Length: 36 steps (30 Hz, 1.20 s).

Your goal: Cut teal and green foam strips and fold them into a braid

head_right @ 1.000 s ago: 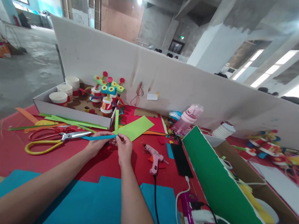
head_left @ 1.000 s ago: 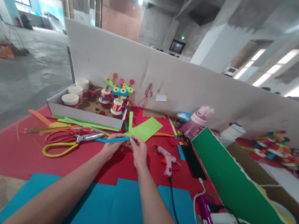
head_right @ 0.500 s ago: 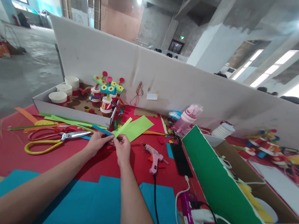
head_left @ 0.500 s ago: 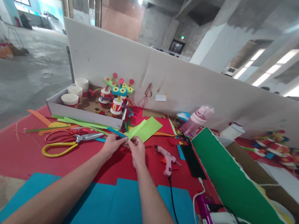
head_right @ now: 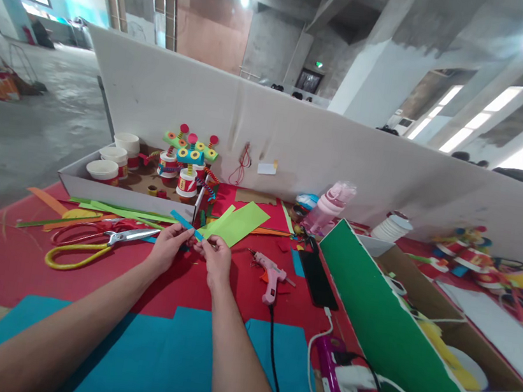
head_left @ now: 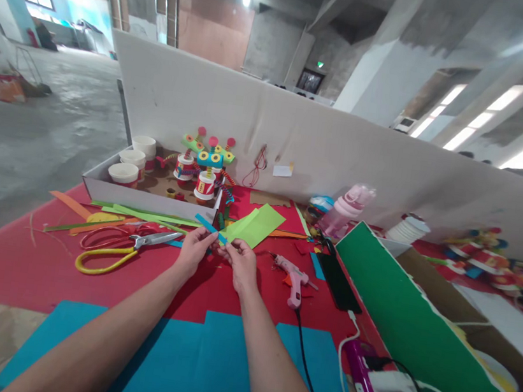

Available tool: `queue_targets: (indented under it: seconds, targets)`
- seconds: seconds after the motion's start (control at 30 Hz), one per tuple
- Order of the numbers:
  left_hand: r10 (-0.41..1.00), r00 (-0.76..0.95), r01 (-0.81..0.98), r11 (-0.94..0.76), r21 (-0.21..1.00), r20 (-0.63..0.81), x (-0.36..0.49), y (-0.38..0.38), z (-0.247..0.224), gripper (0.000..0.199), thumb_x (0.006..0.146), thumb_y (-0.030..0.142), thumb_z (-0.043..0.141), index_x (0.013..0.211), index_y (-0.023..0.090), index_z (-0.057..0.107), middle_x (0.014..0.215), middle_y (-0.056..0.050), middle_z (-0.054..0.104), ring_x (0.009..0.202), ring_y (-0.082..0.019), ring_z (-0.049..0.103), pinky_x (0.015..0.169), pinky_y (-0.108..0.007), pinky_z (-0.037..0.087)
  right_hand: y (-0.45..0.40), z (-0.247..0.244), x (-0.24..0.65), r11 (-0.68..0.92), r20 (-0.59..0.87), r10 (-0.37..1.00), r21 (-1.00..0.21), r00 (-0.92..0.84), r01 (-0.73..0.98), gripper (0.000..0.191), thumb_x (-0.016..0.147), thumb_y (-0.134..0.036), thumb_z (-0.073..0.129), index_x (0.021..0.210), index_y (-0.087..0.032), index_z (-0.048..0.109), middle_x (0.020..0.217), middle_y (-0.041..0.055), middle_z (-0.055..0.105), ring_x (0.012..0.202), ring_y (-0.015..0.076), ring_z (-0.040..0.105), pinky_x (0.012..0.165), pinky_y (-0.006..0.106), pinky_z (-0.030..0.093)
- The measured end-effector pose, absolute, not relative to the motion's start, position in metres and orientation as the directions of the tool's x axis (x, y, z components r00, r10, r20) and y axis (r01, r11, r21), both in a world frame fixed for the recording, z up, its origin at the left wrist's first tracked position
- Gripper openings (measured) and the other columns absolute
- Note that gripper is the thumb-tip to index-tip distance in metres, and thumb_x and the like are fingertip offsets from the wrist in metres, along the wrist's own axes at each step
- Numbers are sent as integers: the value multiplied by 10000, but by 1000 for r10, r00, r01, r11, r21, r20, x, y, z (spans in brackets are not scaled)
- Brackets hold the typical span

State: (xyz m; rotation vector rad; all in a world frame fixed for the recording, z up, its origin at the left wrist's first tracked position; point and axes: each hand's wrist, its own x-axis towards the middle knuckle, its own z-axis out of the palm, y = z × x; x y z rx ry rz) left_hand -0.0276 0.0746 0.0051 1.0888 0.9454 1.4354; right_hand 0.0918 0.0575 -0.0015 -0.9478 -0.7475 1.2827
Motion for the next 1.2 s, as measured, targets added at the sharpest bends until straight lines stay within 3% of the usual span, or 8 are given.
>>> queue_targets:
  seconds: [0.2,0.4,0.6,1.2]
  targets:
    - [989,105,-231,-81,970,107,-23,73,6,317,625,413,754,750,159,613,665,5,621,608,-117,561,599,-224,448,55,3,90,87,16,989,-865,147,-494,233,623,-283,740,729,-190,554,685,-30,660,637,133,650,703,297,557]
    - [989,111,-216,-74,974,100,-23,74,4,309,625,418,749,723,153,625,640,5,629,581,-126,583,585,-238,465,55,1,91,92,31,987,-913,156,-399,188,621,-267,734,696,-175,588,635,-37,648,591,113,619,664,254,534]
    - [991,99,-249,-60,967,87,-23,73,6,316,612,411,762,767,160,646,656,1,658,585,-136,603,603,-257,484,54,1,90,73,9,990,-887,140,-456,278,604,-254,756,824,-177,606,691,-12,691,608,149,661,690,310,561]
    - [989,138,-282,-20,959,61,-23,73,6,291,610,389,772,727,152,649,660,-5,664,593,-143,624,608,-264,501,54,-1,91,92,26,989,-878,145,-470,266,639,-263,735,839,-186,578,675,-17,692,598,154,667,668,310,567]
